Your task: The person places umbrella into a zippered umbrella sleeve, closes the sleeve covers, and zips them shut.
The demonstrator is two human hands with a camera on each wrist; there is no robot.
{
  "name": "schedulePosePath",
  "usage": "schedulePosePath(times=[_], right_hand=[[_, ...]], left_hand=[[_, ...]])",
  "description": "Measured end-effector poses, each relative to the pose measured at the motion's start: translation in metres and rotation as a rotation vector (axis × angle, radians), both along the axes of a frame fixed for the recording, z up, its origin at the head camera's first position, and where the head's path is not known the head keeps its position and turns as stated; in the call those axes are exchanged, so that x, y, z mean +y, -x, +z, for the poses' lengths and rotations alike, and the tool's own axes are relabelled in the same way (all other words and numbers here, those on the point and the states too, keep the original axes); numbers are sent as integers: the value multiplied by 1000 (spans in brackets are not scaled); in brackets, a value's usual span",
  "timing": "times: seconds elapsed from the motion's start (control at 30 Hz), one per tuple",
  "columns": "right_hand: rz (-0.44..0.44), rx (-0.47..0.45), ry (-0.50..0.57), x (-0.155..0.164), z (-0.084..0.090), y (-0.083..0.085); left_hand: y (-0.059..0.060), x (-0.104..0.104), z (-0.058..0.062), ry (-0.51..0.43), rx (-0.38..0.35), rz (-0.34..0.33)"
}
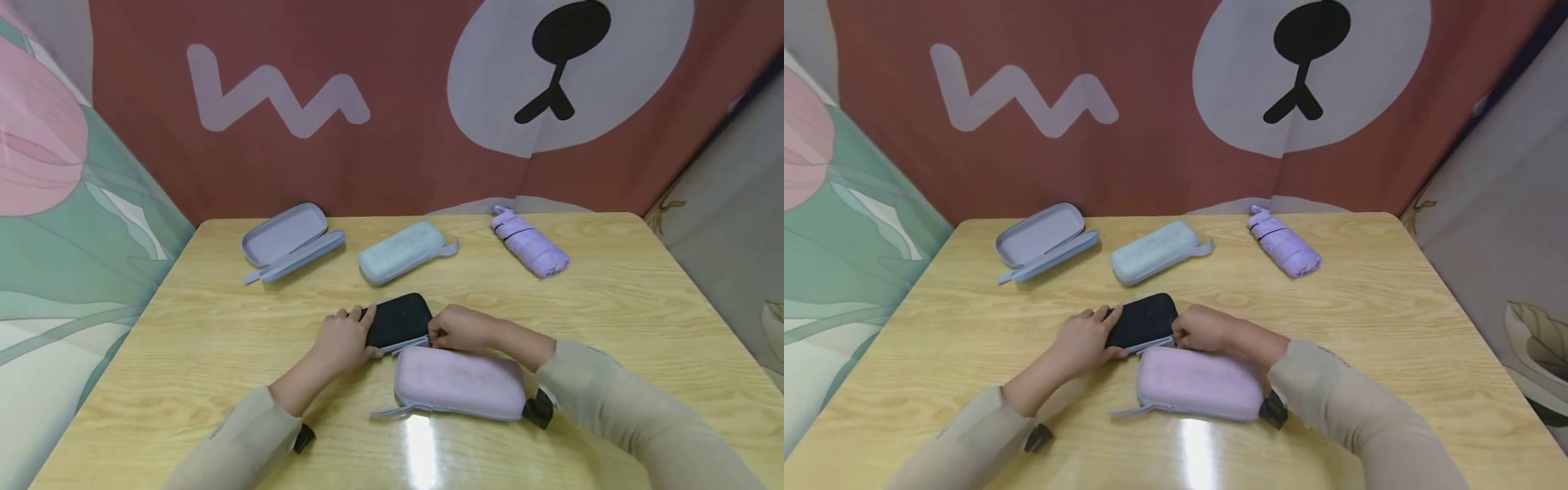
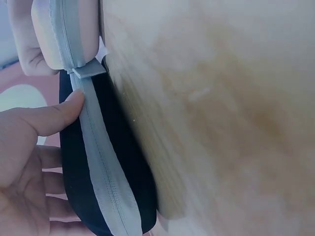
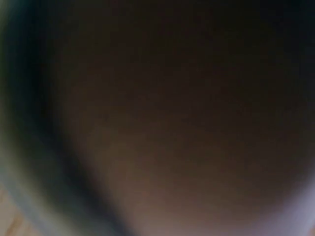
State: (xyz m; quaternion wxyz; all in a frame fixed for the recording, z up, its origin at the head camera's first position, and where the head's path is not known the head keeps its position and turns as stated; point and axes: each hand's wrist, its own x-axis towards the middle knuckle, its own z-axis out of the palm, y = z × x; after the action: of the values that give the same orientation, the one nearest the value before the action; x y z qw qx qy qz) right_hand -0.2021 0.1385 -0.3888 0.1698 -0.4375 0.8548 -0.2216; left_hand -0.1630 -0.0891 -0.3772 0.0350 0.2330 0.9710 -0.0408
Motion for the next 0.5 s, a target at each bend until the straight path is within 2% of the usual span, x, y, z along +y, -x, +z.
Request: schedulePosePath(times=[0.27, 0.4, 0.5], right_hand=[[59, -4, 34, -5, -1, -1], [55, -29, 45, -3, -2, 0], [31, -59, 31, 6, -2, 1]], left_hand=[[-11, -12, -2, -20, 60, -13], [-14, -19, -1, -6, 74, -9], [-16, -28, -1, -49, 68, -16]])
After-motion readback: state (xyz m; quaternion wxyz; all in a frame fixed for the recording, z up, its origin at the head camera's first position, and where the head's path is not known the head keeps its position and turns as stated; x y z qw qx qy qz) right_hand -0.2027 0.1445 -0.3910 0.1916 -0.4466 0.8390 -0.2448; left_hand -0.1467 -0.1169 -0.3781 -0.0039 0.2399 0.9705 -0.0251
